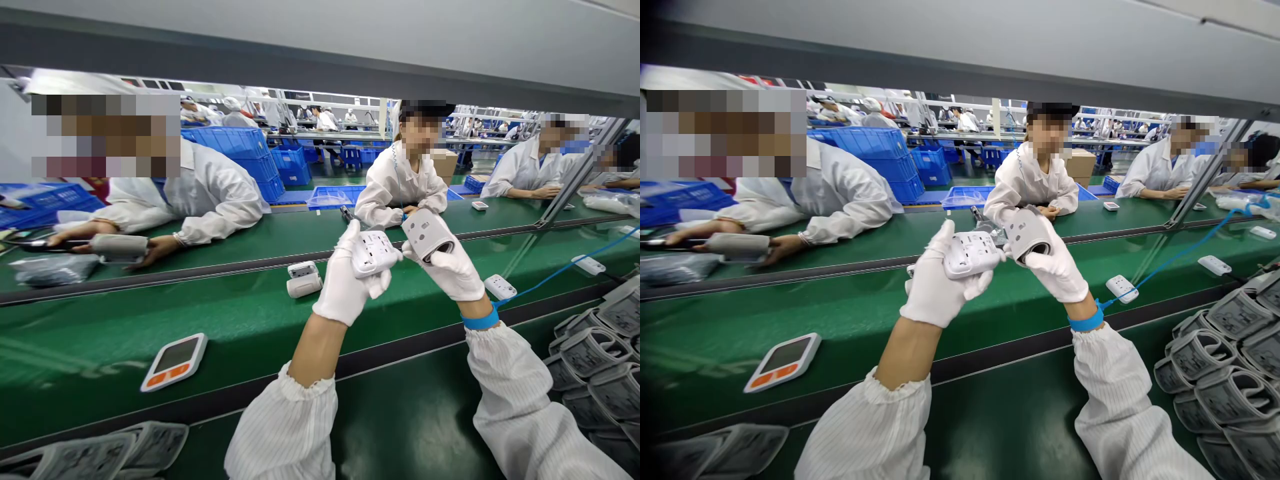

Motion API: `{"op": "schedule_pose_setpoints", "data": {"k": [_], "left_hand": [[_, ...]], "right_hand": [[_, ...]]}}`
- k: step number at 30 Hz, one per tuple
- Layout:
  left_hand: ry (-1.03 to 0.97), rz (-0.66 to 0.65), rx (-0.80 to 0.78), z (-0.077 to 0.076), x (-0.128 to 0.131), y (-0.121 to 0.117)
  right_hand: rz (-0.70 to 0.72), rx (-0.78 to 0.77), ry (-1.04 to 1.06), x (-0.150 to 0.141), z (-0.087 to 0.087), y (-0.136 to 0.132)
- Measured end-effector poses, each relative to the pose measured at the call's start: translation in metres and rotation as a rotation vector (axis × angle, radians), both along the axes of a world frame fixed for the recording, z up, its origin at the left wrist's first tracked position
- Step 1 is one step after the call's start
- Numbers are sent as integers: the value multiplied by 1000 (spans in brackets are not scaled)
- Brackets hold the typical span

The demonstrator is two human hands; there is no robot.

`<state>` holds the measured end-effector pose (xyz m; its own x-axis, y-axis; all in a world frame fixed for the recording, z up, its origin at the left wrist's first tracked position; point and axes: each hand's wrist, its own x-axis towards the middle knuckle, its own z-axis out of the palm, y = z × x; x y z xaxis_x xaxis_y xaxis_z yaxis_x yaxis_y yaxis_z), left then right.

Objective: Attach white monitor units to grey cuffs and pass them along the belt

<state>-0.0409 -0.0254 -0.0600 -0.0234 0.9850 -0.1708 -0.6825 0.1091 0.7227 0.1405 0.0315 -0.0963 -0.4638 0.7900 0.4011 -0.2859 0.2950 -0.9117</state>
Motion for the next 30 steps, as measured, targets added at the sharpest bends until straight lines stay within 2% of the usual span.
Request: {"op": "schedule_pose_setpoints", "data": {"k": [4,6,9,11,17,24,30], "left_hand": [[108,-210,125,-3,-2,-5],[199,-269,173,-6,-3,-8],[341,-257,207,-9,-3,-13],[392,-229,205,-10,-3,-15],[460,-192,216,-12,-2,-15],[511,-167,170,-18,-1,-7],[539,-152,161,-22,-5,-5]], "right_hand": [[-66,142,-51,1,-3,2],[-126,255,-104,1,-2,1],[-198,407,-210,2,2,-3],[-228,451,-284,3,4,-6],[-246,492,-384,4,5,-8],[-264,480,-372,0,-2,-4],[-263,444,-443,-3,-2,-7]]}}
